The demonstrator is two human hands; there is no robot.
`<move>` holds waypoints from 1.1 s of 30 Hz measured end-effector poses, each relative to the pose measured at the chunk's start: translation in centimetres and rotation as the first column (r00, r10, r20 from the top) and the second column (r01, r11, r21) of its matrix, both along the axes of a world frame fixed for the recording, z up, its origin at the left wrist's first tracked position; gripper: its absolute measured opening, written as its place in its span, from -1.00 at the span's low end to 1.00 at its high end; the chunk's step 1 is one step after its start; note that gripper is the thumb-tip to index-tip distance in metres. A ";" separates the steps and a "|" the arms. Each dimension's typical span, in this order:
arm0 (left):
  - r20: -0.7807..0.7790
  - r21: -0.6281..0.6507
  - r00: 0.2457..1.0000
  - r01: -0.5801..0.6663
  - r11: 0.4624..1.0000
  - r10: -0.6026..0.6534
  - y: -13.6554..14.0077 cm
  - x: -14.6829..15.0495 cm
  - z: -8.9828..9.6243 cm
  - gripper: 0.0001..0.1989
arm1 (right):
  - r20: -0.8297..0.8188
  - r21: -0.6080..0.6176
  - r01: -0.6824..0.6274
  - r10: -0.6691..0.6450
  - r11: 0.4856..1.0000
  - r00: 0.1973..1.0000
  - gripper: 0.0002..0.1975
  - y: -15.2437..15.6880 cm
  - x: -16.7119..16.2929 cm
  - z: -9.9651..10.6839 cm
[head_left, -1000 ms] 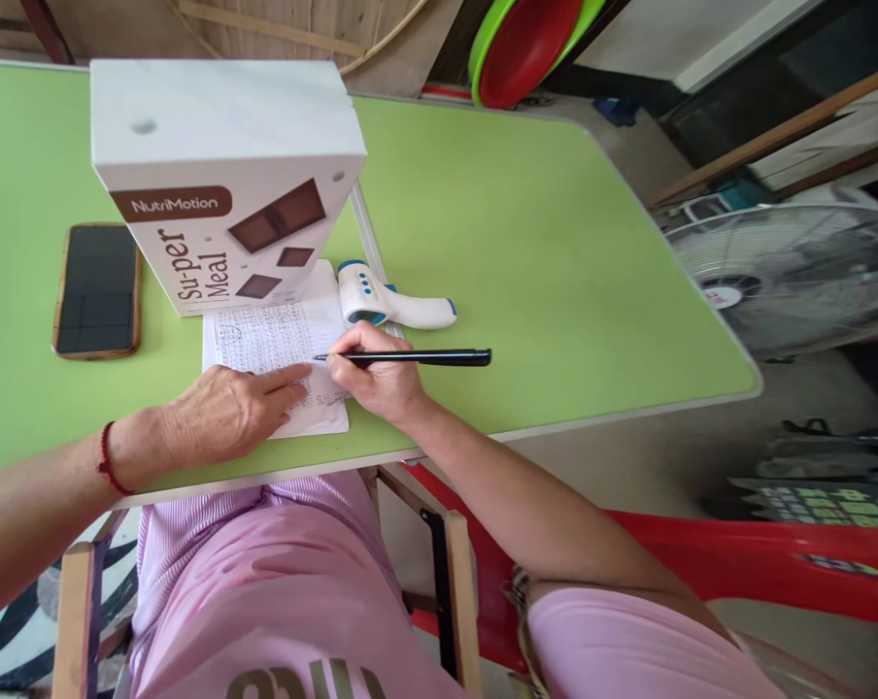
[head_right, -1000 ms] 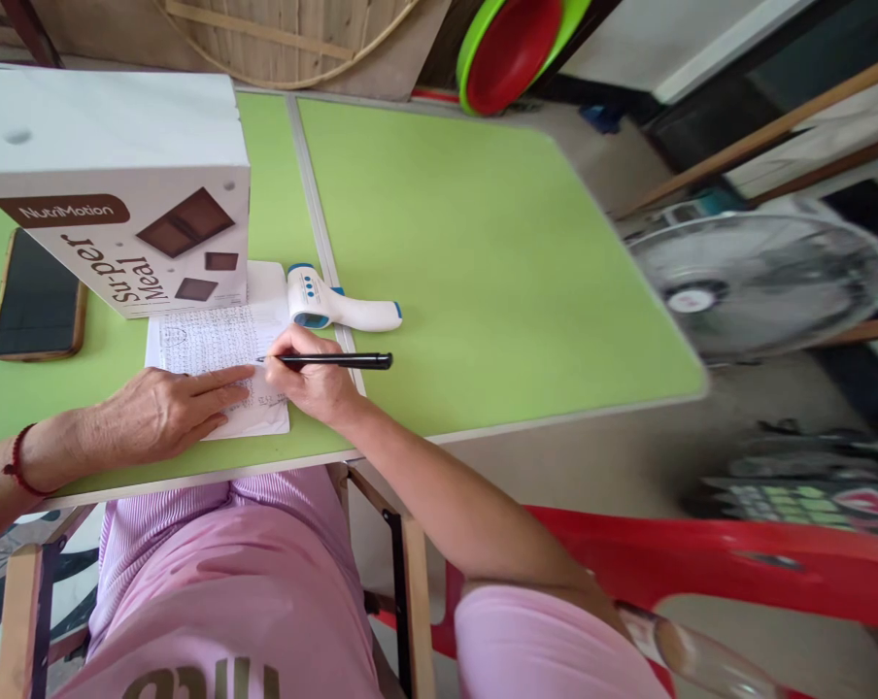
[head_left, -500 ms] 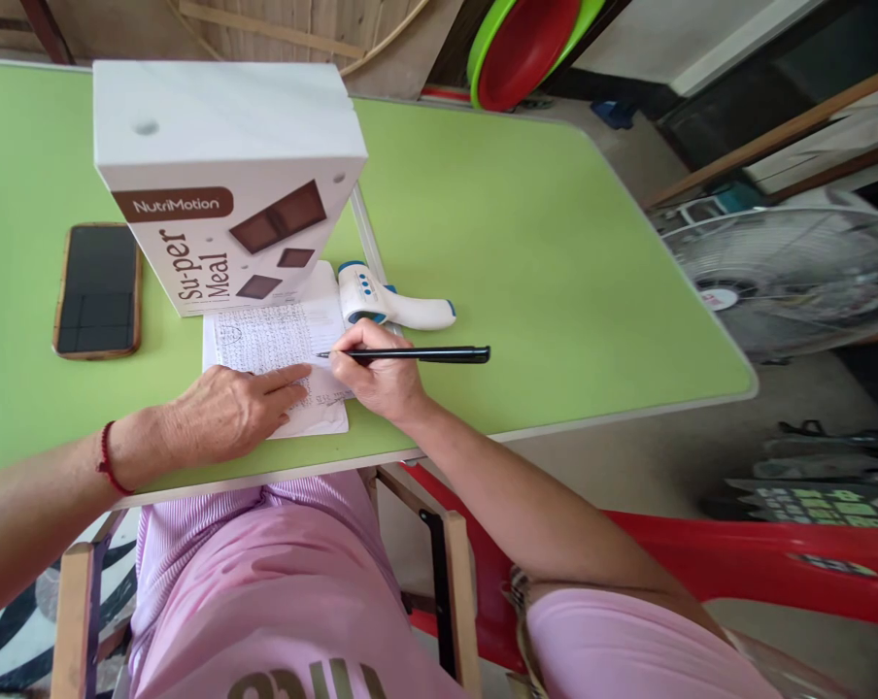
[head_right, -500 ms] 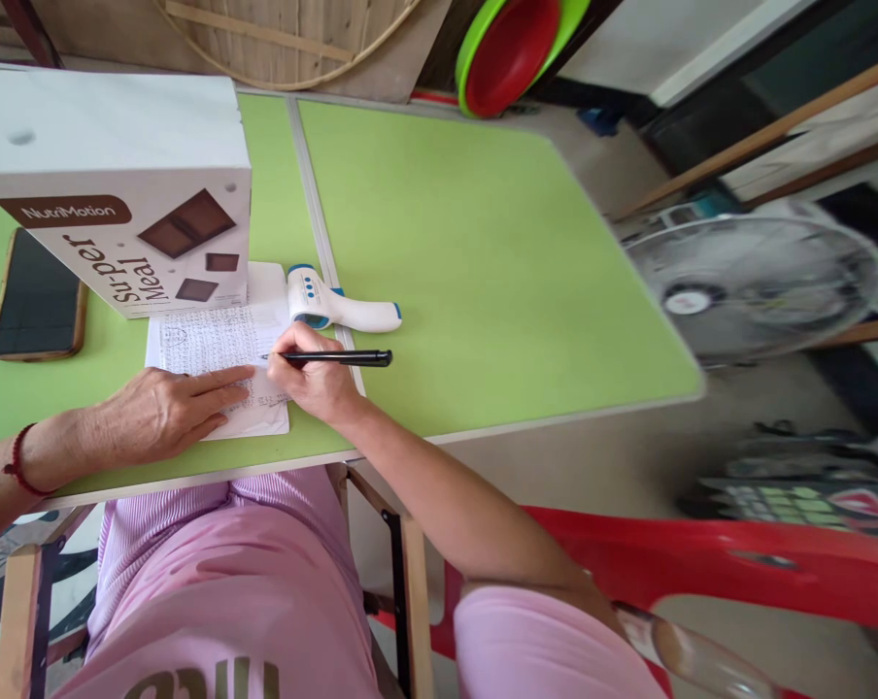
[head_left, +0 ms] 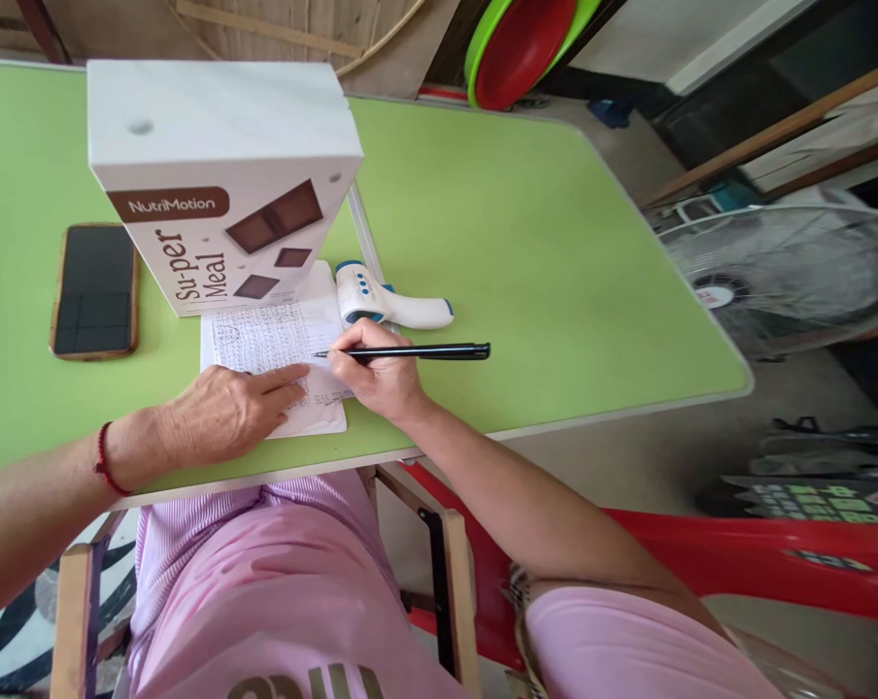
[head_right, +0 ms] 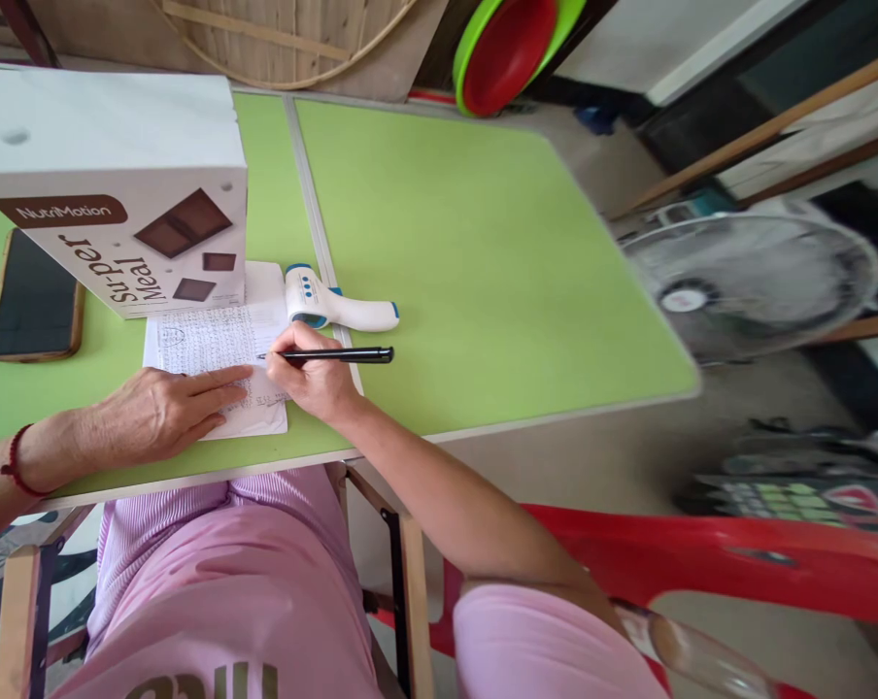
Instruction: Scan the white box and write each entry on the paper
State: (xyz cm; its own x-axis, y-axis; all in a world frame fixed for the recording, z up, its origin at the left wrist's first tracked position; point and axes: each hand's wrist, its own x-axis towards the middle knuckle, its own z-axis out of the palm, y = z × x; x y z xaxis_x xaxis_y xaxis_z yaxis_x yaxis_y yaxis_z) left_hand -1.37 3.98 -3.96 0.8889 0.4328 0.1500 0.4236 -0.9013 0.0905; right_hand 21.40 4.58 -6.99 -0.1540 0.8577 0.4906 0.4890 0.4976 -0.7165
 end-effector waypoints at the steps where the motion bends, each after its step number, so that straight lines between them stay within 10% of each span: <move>1: 0.000 -0.005 1.000 -0.001 1.000 0.001 0.0 0.0 0.0 -0.70 | -0.001 -0.006 0.003 -0.003 1.000 1.000 -0.87 0.0 0.0 0.0; 25: 0.052 0.018 0.999 0.012 1.000 -0.013 0.0 0.0 -0.5 -0.73 | 0.009 0.006 0.012 -0.012 1.000 1.000 -0.87 0.0 0.1 -0.2; 30: 0.354 0.086 0.933 0.040 0.995 -0.068 0.8 -0.5 0.8 -0.81 | 0.018 0.078 0.061 -0.063 0.995 0.998 -0.93 -0.3 0.4 0.1; 33: 0.639 0.190 0.769 -0.197 0.962 0.031 2.4 -1.5 2.1 -0.81 | 0.036 0.218 0.047 -0.056 0.975 0.998 -0.95 -0.2 0.4 0.2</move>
